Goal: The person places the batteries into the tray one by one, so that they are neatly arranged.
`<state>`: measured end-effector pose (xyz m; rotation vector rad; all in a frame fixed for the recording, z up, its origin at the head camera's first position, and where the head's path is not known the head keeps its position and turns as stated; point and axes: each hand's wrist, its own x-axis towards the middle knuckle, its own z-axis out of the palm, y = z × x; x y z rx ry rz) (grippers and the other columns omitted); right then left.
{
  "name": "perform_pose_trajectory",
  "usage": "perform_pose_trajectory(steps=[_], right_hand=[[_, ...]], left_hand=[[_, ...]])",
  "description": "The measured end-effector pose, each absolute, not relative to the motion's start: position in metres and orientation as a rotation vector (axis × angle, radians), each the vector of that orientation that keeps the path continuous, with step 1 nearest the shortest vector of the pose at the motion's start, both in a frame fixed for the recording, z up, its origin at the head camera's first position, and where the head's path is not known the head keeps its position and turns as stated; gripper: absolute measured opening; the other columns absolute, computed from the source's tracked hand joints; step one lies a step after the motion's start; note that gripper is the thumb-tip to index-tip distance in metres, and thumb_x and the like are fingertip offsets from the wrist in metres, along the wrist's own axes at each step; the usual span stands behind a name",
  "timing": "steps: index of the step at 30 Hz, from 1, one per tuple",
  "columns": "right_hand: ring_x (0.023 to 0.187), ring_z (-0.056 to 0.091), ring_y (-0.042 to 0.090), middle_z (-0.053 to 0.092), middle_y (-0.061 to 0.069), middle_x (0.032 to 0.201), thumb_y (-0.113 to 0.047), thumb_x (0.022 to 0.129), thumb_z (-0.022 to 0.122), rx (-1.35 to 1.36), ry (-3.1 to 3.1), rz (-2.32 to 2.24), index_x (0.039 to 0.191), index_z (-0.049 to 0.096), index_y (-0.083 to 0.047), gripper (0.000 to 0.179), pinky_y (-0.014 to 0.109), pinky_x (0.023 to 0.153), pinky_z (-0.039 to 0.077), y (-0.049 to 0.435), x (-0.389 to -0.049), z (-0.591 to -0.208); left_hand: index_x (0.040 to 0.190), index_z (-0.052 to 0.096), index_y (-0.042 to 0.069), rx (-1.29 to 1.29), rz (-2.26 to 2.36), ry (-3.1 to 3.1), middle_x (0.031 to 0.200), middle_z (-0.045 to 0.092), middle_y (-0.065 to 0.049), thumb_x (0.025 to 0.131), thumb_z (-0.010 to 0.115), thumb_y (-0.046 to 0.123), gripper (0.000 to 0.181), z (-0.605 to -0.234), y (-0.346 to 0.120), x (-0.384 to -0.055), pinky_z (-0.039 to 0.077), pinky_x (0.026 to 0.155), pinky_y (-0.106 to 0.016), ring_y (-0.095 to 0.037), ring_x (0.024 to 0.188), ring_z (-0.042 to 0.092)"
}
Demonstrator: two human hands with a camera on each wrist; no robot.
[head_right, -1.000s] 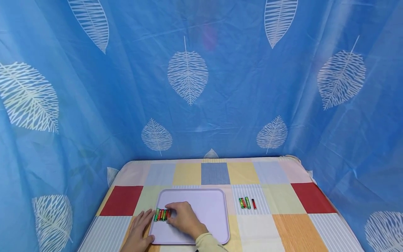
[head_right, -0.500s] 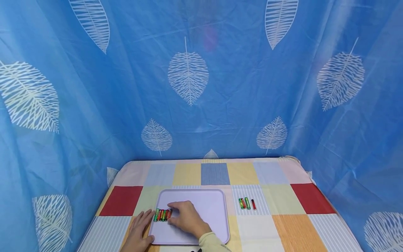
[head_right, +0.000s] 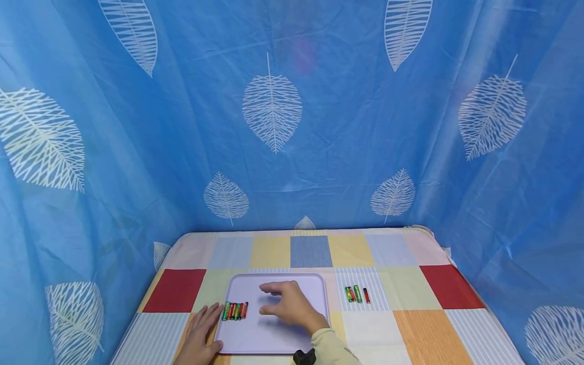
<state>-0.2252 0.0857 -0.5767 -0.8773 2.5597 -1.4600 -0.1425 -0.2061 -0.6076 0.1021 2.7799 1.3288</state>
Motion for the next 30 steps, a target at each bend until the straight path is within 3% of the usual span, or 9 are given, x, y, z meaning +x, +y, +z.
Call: perform_pose_trajectory(steps=[7, 15, 22, 30], right_hand=[[0.128, 0.075, 0.028, 0.077, 0.009, 0.138, -0.022, 0.088, 0.092, -0.837, 2.463, -1.490, 0.139, 0.074, -0.003, 0.057, 0.033, 0.111, 0.060, 0.120, -0.234, -0.569], [0.130, 0.073, 0.034, 0.076, 0.014, 0.140, -0.018, 0.090, 0.091, -0.808, 2.439, -1.498, 0.140, 0.072, -0.001, 0.057, 0.041, 0.111, 0.060, 0.164, -0.240, -0.566], [0.129, 0.074, 0.030, 0.076, 0.016, 0.139, -0.017, 0.090, 0.090, -0.801, 2.489, -1.451, 0.142, 0.071, -0.001, 0.057, 0.035, 0.109, 0.062, 0.201, -0.240, -0.565], [0.129, 0.074, 0.033, 0.074, 0.020, 0.140, -0.017, 0.091, 0.089, -0.784, 2.506, -1.399, 0.143, 0.070, 0.000, 0.058, 0.043, 0.108, 0.062, 0.241, -0.238, -0.560]], left_hand=[[0.158, 0.055, 0.001, 0.119, 1.333, 2.788, 0.168, 0.043, -0.030, 0.070, 0.073, 0.004, 0.090, -0.609, -0.208, -0.143, 0.000, 0.130, -0.078, -0.060, 0.160, 0.017], [0.158, 0.054, 0.001, 0.113, 1.306, 2.784, 0.168, 0.044, -0.030, 0.070, 0.073, 0.005, 0.090, -0.607, -0.206, -0.144, 0.001, 0.130, -0.079, -0.061, 0.159, 0.018], [0.159, 0.054, 0.002, 0.107, 1.300, 2.790, 0.168, 0.044, -0.030, 0.070, 0.073, 0.004, 0.090, -0.605, -0.206, -0.144, 0.000, 0.130, -0.078, -0.060, 0.160, 0.018], [0.157, 0.054, -0.002, 0.122, 1.357, 2.777, 0.167, 0.044, -0.033, 0.069, 0.073, 0.004, 0.090, -0.607, -0.207, -0.143, 0.001, 0.129, -0.079, -0.062, 0.159, 0.018]])
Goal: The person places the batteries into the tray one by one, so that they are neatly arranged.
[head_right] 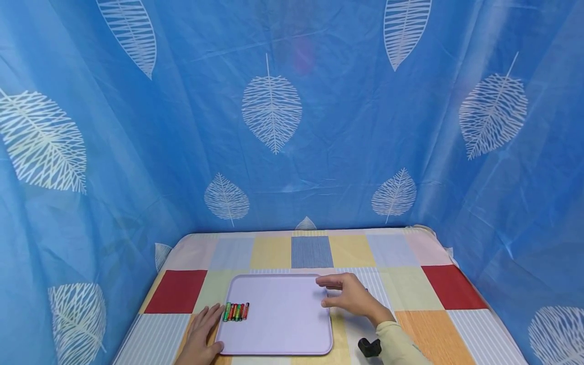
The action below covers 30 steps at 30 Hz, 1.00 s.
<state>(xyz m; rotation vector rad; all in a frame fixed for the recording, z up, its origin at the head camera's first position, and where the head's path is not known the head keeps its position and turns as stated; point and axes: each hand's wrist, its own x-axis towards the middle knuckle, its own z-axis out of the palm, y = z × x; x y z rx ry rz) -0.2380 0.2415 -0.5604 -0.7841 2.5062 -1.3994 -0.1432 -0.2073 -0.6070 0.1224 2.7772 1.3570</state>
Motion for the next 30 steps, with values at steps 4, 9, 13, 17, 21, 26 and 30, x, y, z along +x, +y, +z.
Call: perform_pose_trajectory(steps=[4, 9, 13, 17, 21, 26, 30], right_hand=[[0.129, 0.074, 0.031, 0.074, 0.020, 0.140, -0.016, 0.091, 0.089, -0.768, 2.549, -1.359, 0.143, 0.070, 0.000, 0.057, 0.049, 0.106, 0.062, 0.263, -0.236, -0.560], [0.130, 0.074, 0.030, 0.074, 0.019, 0.141, -0.017, 0.089, 0.090, -0.681, 2.577, -1.329, 0.142, 0.071, -0.001, 0.059, 0.052, 0.106, 0.062, 0.288, -0.235, -0.558], [0.130, 0.073, 0.036, 0.074, 0.017, 0.142, -0.017, 0.088, 0.091, -0.612, 2.602, -1.309, 0.142, 0.072, -0.003, 0.059, 0.054, 0.106, 0.061, 0.304, -0.234, -0.556], [0.132, 0.071, 0.042, 0.074, 0.016, 0.142, -0.018, 0.086, 0.092, -0.545, 2.628, -1.278, 0.141, 0.073, -0.004, 0.060, 0.055, 0.106, 0.061, 0.317, -0.232, -0.554], [0.133, 0.070, 0.043, 0.074, 0.015, 0.143, -0.019, 0.085, 0.093, -0.462, 2.652, -1.235, 0.141, 0.073, -0.006, 0.061, 0.054, 0.107, 0.061, 0.328, -0.229, -0.555], [0.133, 0.069, 0.045, 0.073, 0.016, 0.143, -0.016, 0.085, 0.093, -0.416, 2.684, -1.186, 0.141, 0.074, -0.006, 0.060, 0.055, 0.106, 0.062, 0.336, -0.228, -0.558], [0.133, 0.069, 0.045, 0.074, 0.016, 0.142, -0.013, 0.084, 0.092, -0.389, 2.719, -1.162, 0.140, 0.074, -0.006, 0.059, 0.057, 0.107, 0.061, 0.338, -0.226, -0.562]], left_hand=[[0.158, 0.054, -0.001, 0.128, 1.347, 2.768, 0.168, 0.042, -0.032, 0.069, 0.072, 0.005, 0.091, -0.608, -0.207, -0.143, -0.001, 0.130, -0.079, -0.062, 0.160, 0.016], [0.159, 0.053, 0.002, 0.097, 1.298, 2.766, 0.169, 0.042, -0.030, 0.070, 0.073, 0.006, 0.091, -0.607, -0.206, -0.145, -0.001, 0.131, -0.078, -0.060, 0.160, 0.016], [0.159, 0.053, 0.001, 0.083, 1.304, 2.760, 0.170, 0.042, -0.030, 0.070, 0.072, 0.005, 0.091, -0.606, -0.205, -0.146, -0.001, 0.131, -0.078, -0.060, 0.161, 0.016], [0.158, 0.054, -0.001, 0.086, 1.322, 2.762, 0.169, 0.042, -0.031, 0.070, 0.073, 0.004, 0.090, -0.608, -0.205, -0.146, -0.001, 0.131, -0.078, -0.060, 0.160, 0.016], [0.158, 0.054, 0.000, 0.098, 1.322, 2.771, 0.169, 0.043, -0.030, 0.070, 0.073, 0.005, 0.091, -0.608, -0.204, -0.144, 0.000, 0.130, -0.078, -0.060, 0.160, 0.017], [0.159, 0.053, 0.001, 0.092, 1.293, 2.783, 0.169, 0.043, -0.029, 0.071, 0.073, 0.004, 0.091, -0.607, -0.203, -0.144, 0.001, 0.130, -0.078, -0.060, 0.161, 0.017], [0.159, 0.054, 0.001, 0.079, 1.283, 2.788, 0.168, 0.044, -0.029, 0.071, 0.073, 0.004, 0.090, -0.606, -0.201, -0.143, 0.001, 0.130, -0.079, -0.060, 0.160, 0.017]])
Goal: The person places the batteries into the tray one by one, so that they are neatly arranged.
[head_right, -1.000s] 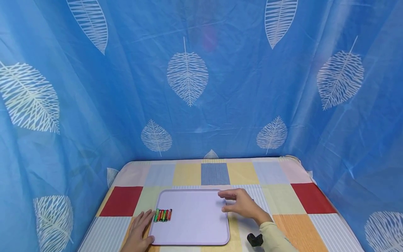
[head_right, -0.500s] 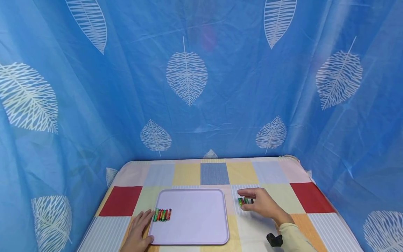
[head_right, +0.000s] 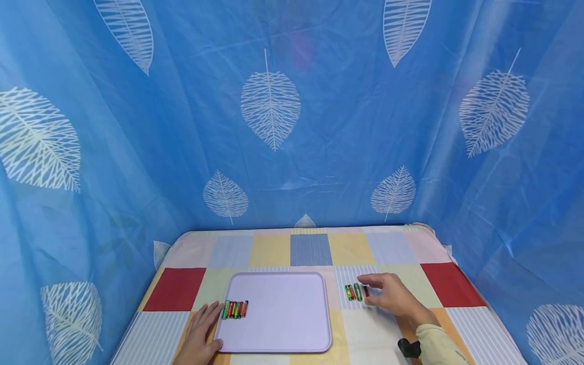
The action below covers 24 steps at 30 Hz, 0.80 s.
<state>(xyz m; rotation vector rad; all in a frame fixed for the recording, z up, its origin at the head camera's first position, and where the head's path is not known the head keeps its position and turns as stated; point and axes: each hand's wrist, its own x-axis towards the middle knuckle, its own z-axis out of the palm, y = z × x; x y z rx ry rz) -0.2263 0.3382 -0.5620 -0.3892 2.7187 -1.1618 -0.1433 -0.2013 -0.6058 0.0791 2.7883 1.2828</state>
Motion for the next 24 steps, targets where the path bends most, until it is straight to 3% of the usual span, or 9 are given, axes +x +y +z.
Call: perform_pose_trajectory(steps=[6, 16, 24], right_hand=[[0.134, 0.069, 0.039, 0.075, 0.011, 0.141, -0.012, 0.083, 0.093, -0.327, 2.785, -1.086, 0.140, 0.075, -0.010, 0.060, 0.059, 0.111, 0.058, 0.339, -0.225, -0.571], [0.131, 0.071, 0.038, 0.076, 0.013, 0.139, -0.009, 0.087, 0.090, -0.333, 2.906, -1.027, 0.136, 0.077, -0.008, 0.050, 0.058, 0.108, 0.059, 0.338, -0.221, -0.577], [0.125, 0.075, 0.034, 0.079, 0.010, 0.134, -0.006, 0.085, 0.091, -0.332, 2.927, -1.166, 0.133, 0.079, -0.007, 0.050, 0.048, 0.105, 0.063, 0.319, -0.214, -0.579]], left_hand=[[0.158, 0.054, 0.001, 0.094, 1.300, 2.798, 0.168, 0.044, -0.029, 0.071, 0.073, 0.003, 0.090, -0.605, -0.202, -0.142, 0.001, 0.130, -0.078, -0.060, 0.160, 0.018], [0.157, 0.056, 0.002, 0.123, 1.286, 2.836, 0.166, 0.048, -0.028, 0.071, 0.074, 0.003, 0.088, -0.607, -0.203, -0.144, 0.004, 0.129, -0.081, -0.060, 0.159, 0.021], [0.158, 0.056, 0.003, 0.117, 1.286, 2.826, 0.166, 0.047, -0.028, 0.071, 0.073, 0.004, 0.089, -0.608, -0.203, -0.144, 0.004, 0.129, -0.079, -0.060, 0.160, 0.021]])
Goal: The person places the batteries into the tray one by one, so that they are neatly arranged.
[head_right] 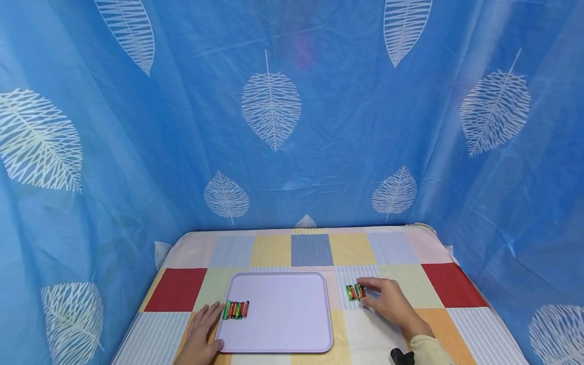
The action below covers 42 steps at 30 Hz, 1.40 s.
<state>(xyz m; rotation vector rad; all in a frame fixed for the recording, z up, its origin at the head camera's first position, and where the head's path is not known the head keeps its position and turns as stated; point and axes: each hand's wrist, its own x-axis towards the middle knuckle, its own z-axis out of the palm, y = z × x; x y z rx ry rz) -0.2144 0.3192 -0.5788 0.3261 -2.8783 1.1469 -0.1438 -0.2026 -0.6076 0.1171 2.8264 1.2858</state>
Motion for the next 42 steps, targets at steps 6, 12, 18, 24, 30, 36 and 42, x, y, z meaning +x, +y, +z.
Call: perform_pose_trajectory(steps=[6, 12, 18, 24, 30, 36, 42], right_hand=[[0.123, 0.077, 0.025, 0.080, 0.005, 0.131, -0.011, 0.085, 0.092, 0.361, -2.809, 1.278, 0.132, 0.079, -0.009, 0.049, 0.038, 0.104, 0.064, 0.287, -0.210, -0.587], [0.116, 0.078, 0.017, 0.081, 0.012, 0.128, -0.010, 0.087, 0.090, 0.507, -2.659, 1.407, 0.133, 0.077, -0.004, 0.048, 0.030, 0.098, 0.066, 0.258, -0.208, -0.592], [0.118, 0.078, 0.017, 0.081, 0.015, 0.127, -0.004, 0.085, 0.090, 0.614, -2.565, 1.507, 0.130, 0.078, -0.002, 0.047, 0.029, 0.102, 0.064, 0.226, -0.208, -0.592], [0.121, 0.078, 0.024, 0.080, 0.013, 0.130, -0.006, 0.087, 0.089, 0.650, -2.539, 1.617, 0.132, 0.077, -0.003, 0.047, 0.026, 0.106, 0.061, 0.189, -0.208, -0.587], [0.120, 0.078, 0.030, 0.080, 0.015, 0.130, -0.005, 0.088, 0.088, 0.754, -2.487, 1.662, 0.133, 0.077, -0.002, 0.047, 0.031, 0.107, 0.062, 0.152, -0.211, -0.584], [0.119, 0.079, 0.031, 0.080, 0.014, 0.130, -0.004, 0.088, 0.088, 0.849, -2.466, 1.637, 0.133, 0.077, -0.001, 0.046, 0.034, 0.107, 0.062, 0.121, -0.214, -0.583], [0.118, 0.079, 0.032, 0.081, 0.010, 0.129, -0.003, 0.088, 0.088, 0.872, -2.492, 1.629, 0.131, 0.078, -0.001, 0.045, 0.037, 0.108, 0.062, 0.097, -0.215, -0.582]], left_hand=[[0.158, 0.055, 0.003, 0.103, 1.269, 2.818, 0.167, 0.047, -0.027, 0.071, 0.074, 0.004, 0.089, -0.604, -0.202, -0.144, 0.004, 0.129, -0.080, -0.059, 0.160, 0.021], [0.158, 0.056, 0.002, 0.102, 1.277, 2.812, 0.166, 0.047, -0.028, 0.071, 0.074, 0.005, 0.089, -0.605, -0.202, -0.144, 0.003, 0.129, -0.081, -0.060, 0.159, 0.021], [0.158, 0.055, 0.004, 0.103, 1.268, 2.816, 0.167, 0.047, -0.027, 0.071, 0.073, 0.006, 0.089, -0.607, -0.203, -0.143, 0.004, 0.129, -0.080, -0.059, 0.159, 0.021], [0.158, 0.056, 0.005, 0.092, 1.249, 2.824, 0.167, 0.047, -0.026, 0.071, 0.074, 0.007, 0.089, -0.606, -0.202, -0.143, 0.005, 0.130, -0.080, -0.058, 0.159, 0.022], [0.158, 0.055, 0.004, 0.092, 1.251, 2.820, 0.167, 0.047, -0.026, 0.071, 0.073, 0.007, 0.089, -0.605, -0.202, -0.143, 0.005, 0.130, -0.080, -0.058, 0.160, 0.022], [0.158, 0.056, 0.003, 0.102, 1.268, 2.829, 0.166, 0.048, -0.027, 0.071, 0.073, 0.007, 0.089, -0.606, -0.202, -0.143, 0.005, 0.129, -0.080, -0.058, 0.160, 0.022], [0.157, 0.056, 0.003, 0.111, 1.285, 2.837, 0.166, 0.049, -0.027, 0.071, 0.073, 0.008, 0.089, -0.606, -0.203, -0.141, 0.006, 0.129, -0.080, -0.059, 0.159, 0.023]])
